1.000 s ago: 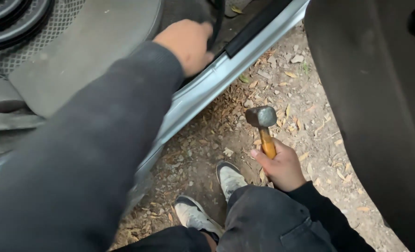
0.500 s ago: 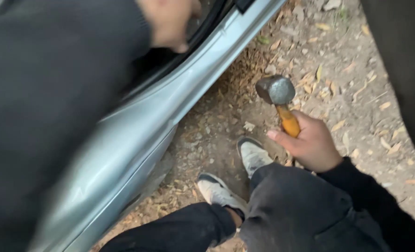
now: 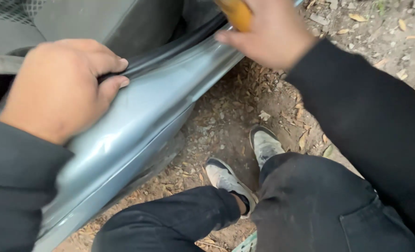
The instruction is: Replacing the rubber door seal on a vehicle using a hammer to tap it into place.
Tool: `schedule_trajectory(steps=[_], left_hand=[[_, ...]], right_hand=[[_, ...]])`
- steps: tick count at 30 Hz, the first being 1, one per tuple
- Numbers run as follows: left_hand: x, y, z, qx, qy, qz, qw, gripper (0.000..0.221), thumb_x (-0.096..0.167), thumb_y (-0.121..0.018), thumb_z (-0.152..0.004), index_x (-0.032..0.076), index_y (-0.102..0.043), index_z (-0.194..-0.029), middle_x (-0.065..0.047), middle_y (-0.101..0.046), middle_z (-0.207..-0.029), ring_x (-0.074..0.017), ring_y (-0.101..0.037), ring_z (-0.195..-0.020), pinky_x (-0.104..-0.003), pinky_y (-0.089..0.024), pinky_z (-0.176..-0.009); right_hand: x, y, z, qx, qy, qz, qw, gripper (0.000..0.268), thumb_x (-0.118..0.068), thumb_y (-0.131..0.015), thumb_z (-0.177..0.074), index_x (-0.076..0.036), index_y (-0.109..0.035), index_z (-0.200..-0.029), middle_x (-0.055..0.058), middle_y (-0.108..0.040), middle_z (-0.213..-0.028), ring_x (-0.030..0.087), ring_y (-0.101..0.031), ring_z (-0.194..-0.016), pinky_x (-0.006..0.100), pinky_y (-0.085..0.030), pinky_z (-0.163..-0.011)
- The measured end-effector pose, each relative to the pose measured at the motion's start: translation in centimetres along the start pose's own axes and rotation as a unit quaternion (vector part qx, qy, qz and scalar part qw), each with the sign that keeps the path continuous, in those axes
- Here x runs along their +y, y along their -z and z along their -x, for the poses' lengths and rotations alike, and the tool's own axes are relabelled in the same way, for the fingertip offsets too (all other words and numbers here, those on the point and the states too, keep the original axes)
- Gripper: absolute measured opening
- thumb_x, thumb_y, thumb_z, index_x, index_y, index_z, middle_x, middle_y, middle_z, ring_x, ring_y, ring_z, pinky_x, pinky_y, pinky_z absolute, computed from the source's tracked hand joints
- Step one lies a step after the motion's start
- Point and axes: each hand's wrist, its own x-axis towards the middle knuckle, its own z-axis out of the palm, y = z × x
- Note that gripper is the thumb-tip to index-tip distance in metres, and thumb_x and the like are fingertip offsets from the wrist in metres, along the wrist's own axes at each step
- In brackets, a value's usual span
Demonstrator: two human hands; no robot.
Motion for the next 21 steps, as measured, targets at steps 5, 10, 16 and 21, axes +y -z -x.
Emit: schedule_trajectory(steps=[5,10,16,21], left_hand=[[0.9,-0.9,0.9,0.065,-0.008,-0.009,0.998,0.016,0.013,-0.075,-0.083,0.004,-0.079,-0.096,-0.010,-0.072,-0.095,-0.0320,-0.066,-0.088,-0.044,-0.055,-0.079],[1.0,-1.3,0.3,0.045,0.001,-0.005,0.999,0.012,0.015,-0.072,-0.088,0.005,-0.075,-0.093,-0.010,-0.070,-0.094,-0.0333,-0.065,-0.090,-0.047,-0.054,-0.080],[1.4,-2.3,-2.5,-0.071,0.186,0.109,0.974,0.024,0.027,-0.068,-0.097,0.004,-0.066,-0.101,-0.018,-0.068,-0.087,-0.0409,-0.064,-0.091,-0.053,-0.050,-0.080],[1.5,-1.6,-4.7,-0.181,0.231,0.195,0.936,0.039,0.030,-0.065,-0.093,0.016,-0.059,-0.130,-0.021,-0.071,-0.100,-0.0419,-0.065,-0.101,-0.052,-0.049,-0.088]], right_hand=[[2.5,-4.4,-1.0,0.058,-0.128,-0.036,0.989,0.033,-0.027,-0.084,-0.098,-0.002,-0.068,-0.113,0.017,-0.070,-0.100,0.035,-0.069,-0.091,0.045,-0.055,-0.083],[6.7,-5.6,0.7,0.197,-0.059,0.069,0.976,0.020,-0.019,-0.079,-0.103,-0.002,-0.072,-0.111,0.014,-0.071,-0.113,0.038,-0.070,-0.100,0.045,-0.056,-0.089],[8.3,-5.6,-1.9,0.261,-0.338,-0.119,0.896,0.048,-0.025,-0.096,-0.082,0.001,-0.058,-0.098,0.010,-0.072,-0.088,0.021,-0.073,-0.077,0.031,-0.061,-0.074],[10.3,-4.9,-3.1,0.243,-0.387,-0.291,0.841,0.020,-0.002,-0.085,-0.079,0.002,-0.066,-0.082,0.009,-0.072,-0.075,0.015,-0.073,-0.060,0.029,-0.062,-0.056]])
